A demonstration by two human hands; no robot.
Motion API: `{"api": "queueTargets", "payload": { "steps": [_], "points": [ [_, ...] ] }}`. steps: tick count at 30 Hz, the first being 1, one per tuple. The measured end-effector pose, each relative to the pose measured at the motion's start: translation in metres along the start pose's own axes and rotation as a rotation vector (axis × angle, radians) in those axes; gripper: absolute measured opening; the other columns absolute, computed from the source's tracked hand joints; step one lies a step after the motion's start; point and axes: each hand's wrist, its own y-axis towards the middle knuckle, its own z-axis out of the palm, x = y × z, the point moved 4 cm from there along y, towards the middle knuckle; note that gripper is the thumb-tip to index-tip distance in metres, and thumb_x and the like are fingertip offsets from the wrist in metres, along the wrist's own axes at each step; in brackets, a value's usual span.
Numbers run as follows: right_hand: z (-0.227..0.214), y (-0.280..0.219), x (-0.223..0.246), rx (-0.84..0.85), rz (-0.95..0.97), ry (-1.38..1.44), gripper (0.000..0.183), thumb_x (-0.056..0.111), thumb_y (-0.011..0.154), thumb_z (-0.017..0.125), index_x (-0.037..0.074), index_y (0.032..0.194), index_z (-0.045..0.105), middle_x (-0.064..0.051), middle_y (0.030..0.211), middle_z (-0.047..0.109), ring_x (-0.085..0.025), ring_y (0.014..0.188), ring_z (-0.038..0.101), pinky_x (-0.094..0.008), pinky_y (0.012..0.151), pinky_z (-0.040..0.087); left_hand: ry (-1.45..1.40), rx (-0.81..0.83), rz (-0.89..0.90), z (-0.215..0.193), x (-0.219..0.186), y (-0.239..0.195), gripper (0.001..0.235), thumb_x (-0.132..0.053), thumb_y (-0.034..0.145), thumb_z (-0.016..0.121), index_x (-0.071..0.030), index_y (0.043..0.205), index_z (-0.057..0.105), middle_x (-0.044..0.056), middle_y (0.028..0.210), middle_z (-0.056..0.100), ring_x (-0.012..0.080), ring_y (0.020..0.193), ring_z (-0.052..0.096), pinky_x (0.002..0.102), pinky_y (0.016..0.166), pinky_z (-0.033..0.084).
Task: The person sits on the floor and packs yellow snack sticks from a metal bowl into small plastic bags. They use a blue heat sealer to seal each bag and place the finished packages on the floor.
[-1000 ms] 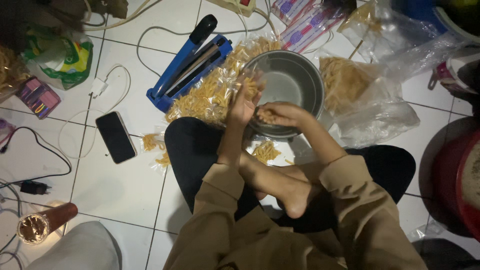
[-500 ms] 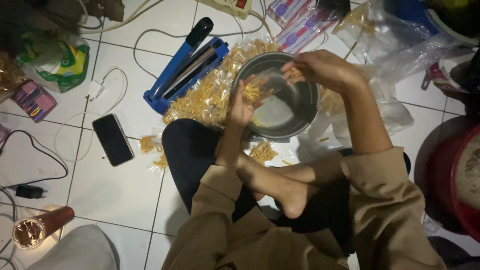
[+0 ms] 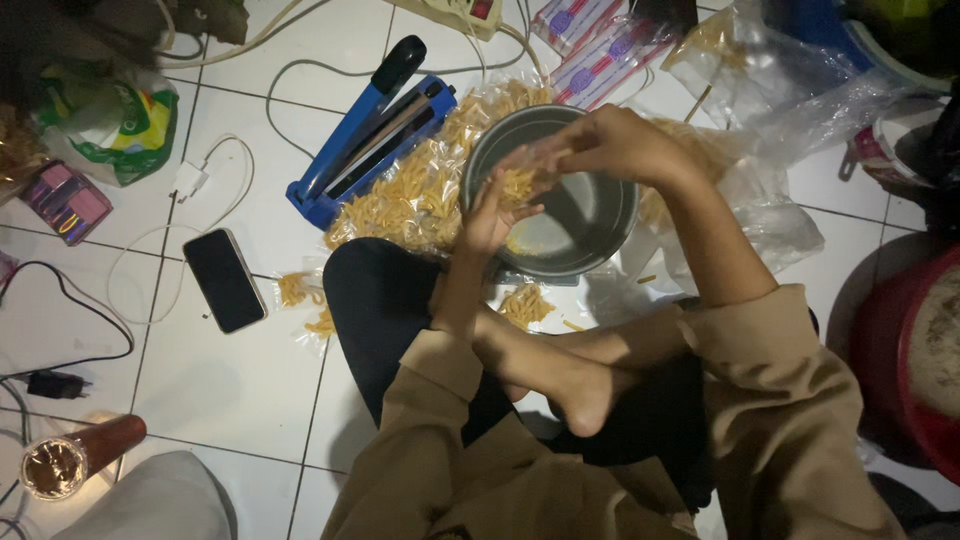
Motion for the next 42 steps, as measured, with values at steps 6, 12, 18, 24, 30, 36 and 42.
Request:
{"api": "queueTargets", "payload": {
  "steps": [6, 12, 18, 24, 30, 36, 42],
  "points": [
    [-0.003, 0.000, -0.009, -0.174, -0.105, -0.138, 0.012, 0.020, 0.102, 0.072, 0.014, 0.104, 0.083, -0.004, 0.098, 0.082, -0.015, 0.084, 0.075, -0.029, 0.068, 0.054, 0.442, -0.194, -0.152, 0.006, 0.009, -0.008, 0.078, -0.017, 0.088, 0.083, -0.017, 0.157, 0.045, 0.004, 0.132, 0.068, 0.0166, 0.110, 0.068, 0.031, 0.093, 0.058],
    [0.008, -0.017, 0.028, -0.235, -0.373, -0.509, 0.012, 0.019, 0.097, 0.077, 0.023, 0.107, 0.082, 0.003, 0.094, 0.083, -0.022, 0.090, 0.073, -0.046, 0.101, 0.038, 0.861, -0.411, -0.350, 0.052, -0.036, -0.024, 0.062, -0.041, 0.072, 0.087, -0.013, 0.124, 0.071, 0.005, 0.114, 0.077, 0.0211, 0.106, 0.073, 0.030, 0.091, 0.058],
    [0.033, 0.004, 0.044, -0.363, -0.683, -0.795, 0.009, 0.021, 0.093, 0.077, 0.020, 0.101, 0.080, 0.002, 0.103, 0.076, -0.027, 0.102, 0.062, -0.048, 0.099, 0.035, 0.610, -0.357, 0.030, 0.026, -0.052, -0.044, 0.050, -0.020, 0.094, 0.075, 0.004, 0.135, 0.062, 0.020, 0.125, 0.072, 0.0296, 0.098, 0.078, 0.036, 0.082, 0.070],
    [0.048, 0.041, 0.077, -0.499, -0.715, -0.686, 0.012, 0.018, 0.103, 0.075, 0.017, 0.115, 0.077, 0.001, 0.099, 0.077, -0.026, 0.100, 0.067, -0.044, 0.099, 0.042, 0.647, -0.662, 0.155, 0.040, -0.095, -0.065, 0.051, -0.039, 0.098, 0.064, 0.004, 0.127, 0.069, 0.025, 0.114, 0.076, 0.0372, 0.090, 0.081, 0.035, 0.074, 0.071],
    [0.064, 0.092, 0.105, -0.588, -0.751, -0.504, 0.048, -0.003, 0.087, 0.079, 0.012, 0.132, 0.071, -0.009, 0.143, 0.067, -0.032, 0.132, 0.058, -0.049, 0.108, 0.044, 0.376, -1.299, 0.284, -0.044, -0.093, -0.053, 0.052, -0.048, 0.092, 0.066, -0.001, 0.112, 0.077, 0.018, 0.102, 0.069, 0.0303, 0.087, 0.075, 0.037, 0.065, 0.072],
    [0.106, 0.174, 0.087, -0.332, -0.622, -0.642, 0.069, 0.017, 0.099, 0.071, 0.007, 0.160, 0.041, -0.015, 0.166, 0.039, -0.034, 0.153, 0.034, -0.065, 0.122, 0.018, 0.367, -1.351, 0.131, -0.045, -0.104, -0.053, 0.077, -0.062, 0.091, 0.053, -0.011, 0.149, 0.058, 0.012, 0.136, 0.061, 0.0387, 0.112, 0.074, 0.033, 0.073, 0.067],
    [0.118, 0.197, 0.074, -0.366, -0.561, -0.778, 0.072, -0.001, 0.097, 0.061, 0.007, 0.164, 0.034, -0.012, 0.170, 0.033, -0.029, 0.157, 0.026, -0.065, 0.124, 0.006, 0.250, -1.438, 0.231, -0.072, -0.095, -0.043, 0.069, -0.060, 0.089, 0.063, -0.008, 0.133, 0.071, -0.003, 0.071, 0.031, 0.0148, 0.059, 0.057, 0.030, 0.054, 0.064]
  ]
}}
